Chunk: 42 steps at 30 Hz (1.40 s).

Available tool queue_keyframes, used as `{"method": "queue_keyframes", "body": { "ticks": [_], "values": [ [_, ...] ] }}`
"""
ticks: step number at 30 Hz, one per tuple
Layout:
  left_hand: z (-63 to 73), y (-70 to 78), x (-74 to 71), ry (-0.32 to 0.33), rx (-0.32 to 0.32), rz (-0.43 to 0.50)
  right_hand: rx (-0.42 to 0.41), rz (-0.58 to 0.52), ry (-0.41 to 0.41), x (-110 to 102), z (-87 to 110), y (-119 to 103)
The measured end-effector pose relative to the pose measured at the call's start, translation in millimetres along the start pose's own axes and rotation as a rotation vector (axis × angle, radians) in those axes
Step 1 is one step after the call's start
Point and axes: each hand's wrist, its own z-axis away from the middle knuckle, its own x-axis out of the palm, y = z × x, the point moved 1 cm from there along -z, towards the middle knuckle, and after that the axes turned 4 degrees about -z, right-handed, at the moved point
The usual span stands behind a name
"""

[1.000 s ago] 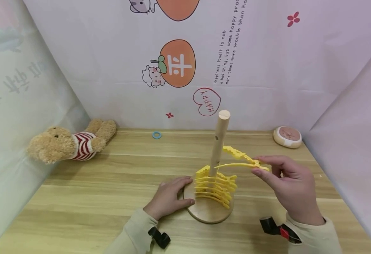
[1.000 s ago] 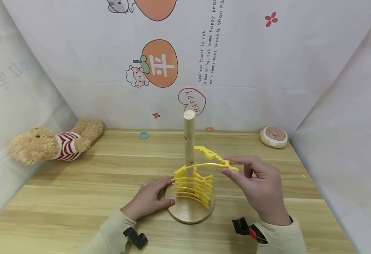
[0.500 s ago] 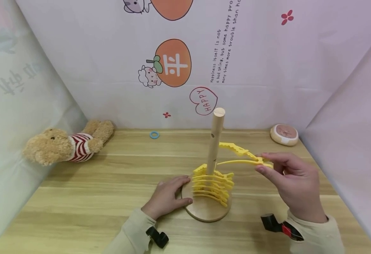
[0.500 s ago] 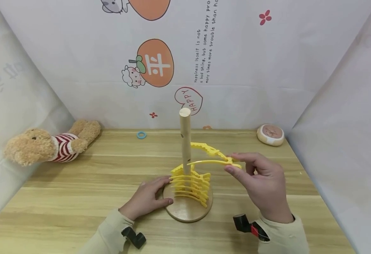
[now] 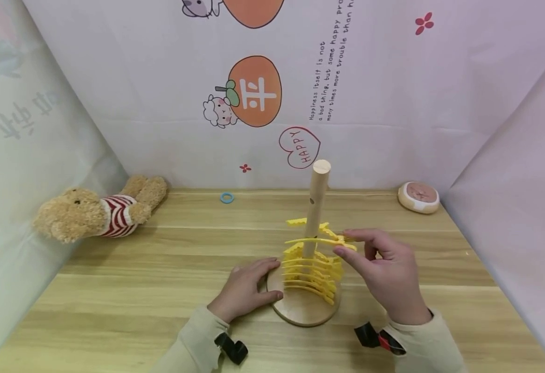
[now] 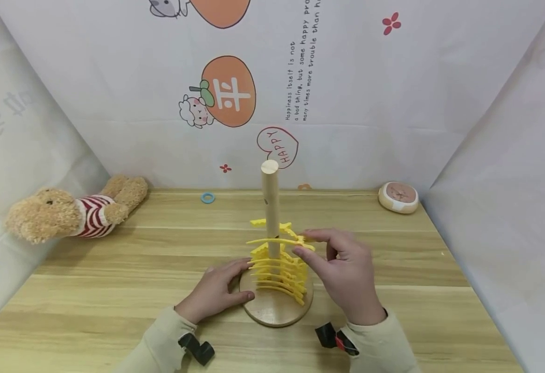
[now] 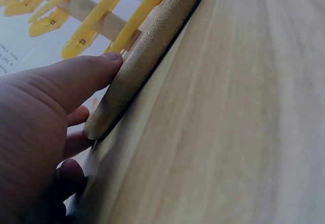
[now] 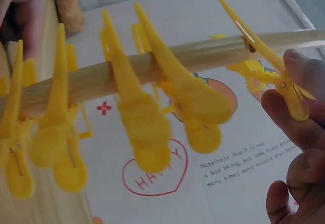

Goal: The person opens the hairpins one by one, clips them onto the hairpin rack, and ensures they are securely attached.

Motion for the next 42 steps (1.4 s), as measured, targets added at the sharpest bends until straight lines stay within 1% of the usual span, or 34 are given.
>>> {"method": "queue_keyframes", "body": {
  "ticks": [8,16,21,24,27,29,34,38,42],
  "values": [
    [-0.3,0.4,-0.6,-0.013,-0.002,-0.001,0.083,0.041,-0.047,11,2.9,5],
    [0.8,-0.4,-0.9,-0.007,-0.007,0.003,0.116,0.058,-0.099,16,2.9,8],
    [1.6,0.3,-1.0,0.0,-0.013,0.0,0.137,0.048,-0.133,15,1.8,8],
    [1.4,0.4,-1.3,-0.015,-0.02,-0.01,0.154,0.04,-0.145,16,1.8,9],
    [0.9,0.2,-1.8,-0.045,-0.031,-0.022,0.165,0.036,-0.136,18,2.5,10],
    [0.6,-0.3,-2.0,-0.06,-0.038,-0.023,0.157,0.036,-0.123,20,3.0,10],
    [-0.1,-0.2,-3.7,-0.07,-0.078,-0.001,0.122,0.034,-0.077,26,3.8,11],
    [-1.1,-0.5,-5.3,-0.054,-0.123,0.012,0.137,0.034,-0.042,31,4.1,12],
    [0.0,-2.7,-7.0,-0.023,-0.147,0.026,0.168,0.033,-0.03,37,4.8,14]
  ]
}}
